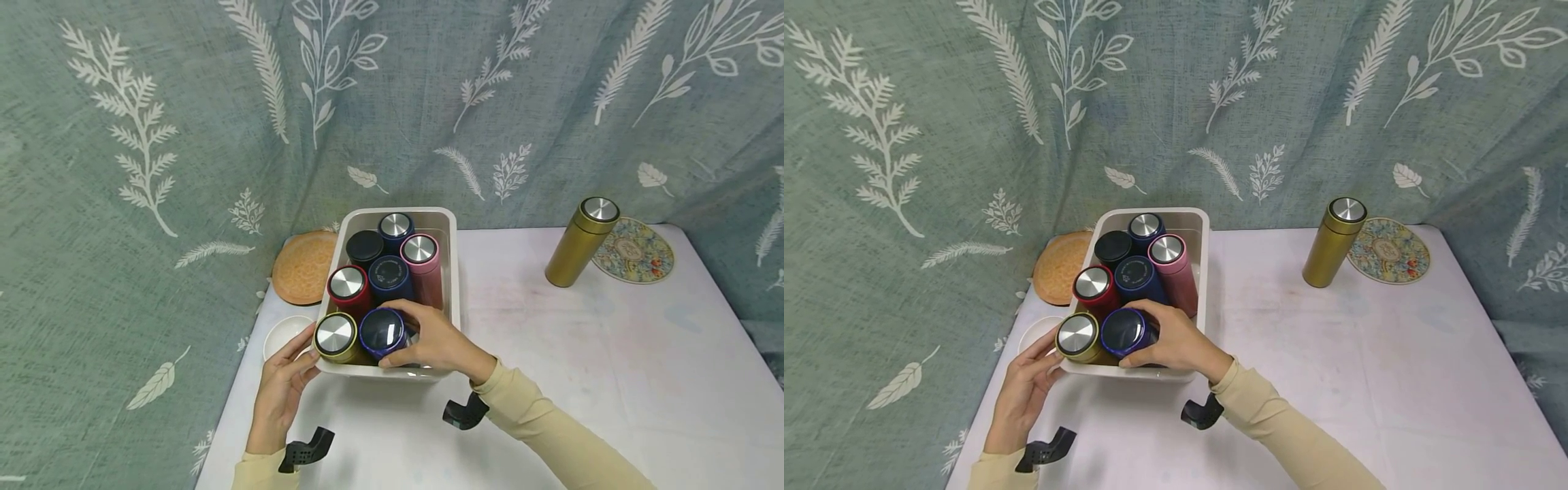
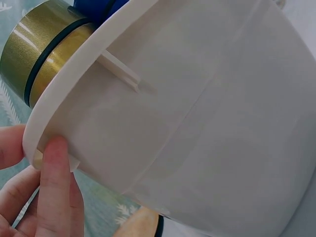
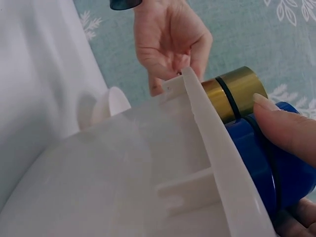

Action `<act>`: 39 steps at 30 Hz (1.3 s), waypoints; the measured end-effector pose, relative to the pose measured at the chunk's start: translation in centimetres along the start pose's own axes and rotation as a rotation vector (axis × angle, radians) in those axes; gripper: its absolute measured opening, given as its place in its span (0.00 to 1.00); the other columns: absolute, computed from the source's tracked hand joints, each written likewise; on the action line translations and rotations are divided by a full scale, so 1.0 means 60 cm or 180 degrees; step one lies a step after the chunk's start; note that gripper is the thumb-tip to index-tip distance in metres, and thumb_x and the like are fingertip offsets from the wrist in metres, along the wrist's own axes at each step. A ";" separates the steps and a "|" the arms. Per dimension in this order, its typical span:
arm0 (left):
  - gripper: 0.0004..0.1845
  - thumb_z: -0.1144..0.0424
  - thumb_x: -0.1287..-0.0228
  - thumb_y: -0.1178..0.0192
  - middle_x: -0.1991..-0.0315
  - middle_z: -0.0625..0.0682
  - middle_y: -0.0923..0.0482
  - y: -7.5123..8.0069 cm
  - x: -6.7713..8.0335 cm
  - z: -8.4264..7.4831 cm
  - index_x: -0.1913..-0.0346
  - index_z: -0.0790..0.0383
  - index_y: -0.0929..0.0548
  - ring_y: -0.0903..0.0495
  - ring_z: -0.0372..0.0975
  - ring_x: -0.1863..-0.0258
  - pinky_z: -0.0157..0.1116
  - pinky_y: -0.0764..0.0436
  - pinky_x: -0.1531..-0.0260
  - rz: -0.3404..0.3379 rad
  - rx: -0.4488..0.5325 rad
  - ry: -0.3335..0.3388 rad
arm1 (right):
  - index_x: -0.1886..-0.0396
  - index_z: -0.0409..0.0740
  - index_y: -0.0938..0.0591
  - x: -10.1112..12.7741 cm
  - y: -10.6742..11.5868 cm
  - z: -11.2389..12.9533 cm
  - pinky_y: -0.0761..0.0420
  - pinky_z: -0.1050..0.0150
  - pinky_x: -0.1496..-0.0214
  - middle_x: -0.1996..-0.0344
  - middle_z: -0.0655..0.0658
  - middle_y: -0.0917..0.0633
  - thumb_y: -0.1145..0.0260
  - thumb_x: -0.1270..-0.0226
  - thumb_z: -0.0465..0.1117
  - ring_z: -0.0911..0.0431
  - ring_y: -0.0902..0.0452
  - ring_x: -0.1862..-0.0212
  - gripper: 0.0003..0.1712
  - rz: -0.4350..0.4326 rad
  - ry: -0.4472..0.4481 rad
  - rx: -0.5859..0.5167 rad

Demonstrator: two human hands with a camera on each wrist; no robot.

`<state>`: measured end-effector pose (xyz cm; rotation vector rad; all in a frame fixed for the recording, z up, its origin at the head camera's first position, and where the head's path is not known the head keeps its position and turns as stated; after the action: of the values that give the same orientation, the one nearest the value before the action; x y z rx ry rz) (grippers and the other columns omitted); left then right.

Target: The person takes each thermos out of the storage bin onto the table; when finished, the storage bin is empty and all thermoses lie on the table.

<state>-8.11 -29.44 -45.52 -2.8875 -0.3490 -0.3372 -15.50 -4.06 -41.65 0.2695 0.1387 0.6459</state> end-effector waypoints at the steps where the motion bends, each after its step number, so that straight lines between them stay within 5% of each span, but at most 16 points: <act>1: 0.22 0.75 0.34 0.42 0.49 0.39 0.15 -0.001 0.000 0.000 0.52 0.40 0.13 0.13 0.30 0.58 0.29 0.15 0.59 0.0005 -0.0005 -0.0009 | 0.36 0.48 0.23 0.000 0.000 0.000 0.22 0.62 0.33 0.43 0.46 0.16 0.14 0.60 0.40 0.52 0.19 0.39 0.46 -0.0005 -0.0007 0.0006; 24: 0.22 0.74 0.34 0.40 0.48 0.39 0.16 0.002 -0.001 0.001 0.42 0.49 0.15 0.13 0.30 0.59 0.28 0.14 0.60 -0.0041 -0.0007 0.0006 | 0.38 0.46 0.22 0.008 0.003 0.005 0.19 0.61 0.37 0.44 0.43 0.15 0.14 0.60 0.41 0.49 0.17 0.44 0.45 -0.0174 0.0116 0.0077; 39: 0.22 0.75 0.34 0.41 0.49 0.39 0.16 0.003 -0.002 0.000 0.49 0.42 0.14 0.14 0.29 0.59 0.27 0.14 0.61 0.0030 -0.0012 -0.0011 | 0.39 0.43 0.21 0.016 0.010 0.025 0.19 0.52 0.37 0.44 0.39 0.16 0.14 0.61 0.37 0.45 0.17 0.44 0.43 -0.0229 0.0392 -0.0187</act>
<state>-8.21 -29.64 -45.57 -2.8928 -0.3353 -0.3317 -14.80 -3.31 -40.10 0.1673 0.2459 0.5941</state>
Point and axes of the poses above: each hand's wrist, its own x-axis away from the middle knuckle, its own y-axis out of the back of the hand, z = x × y, the point moved 4 cm from there along -x, towards the middle knuckle
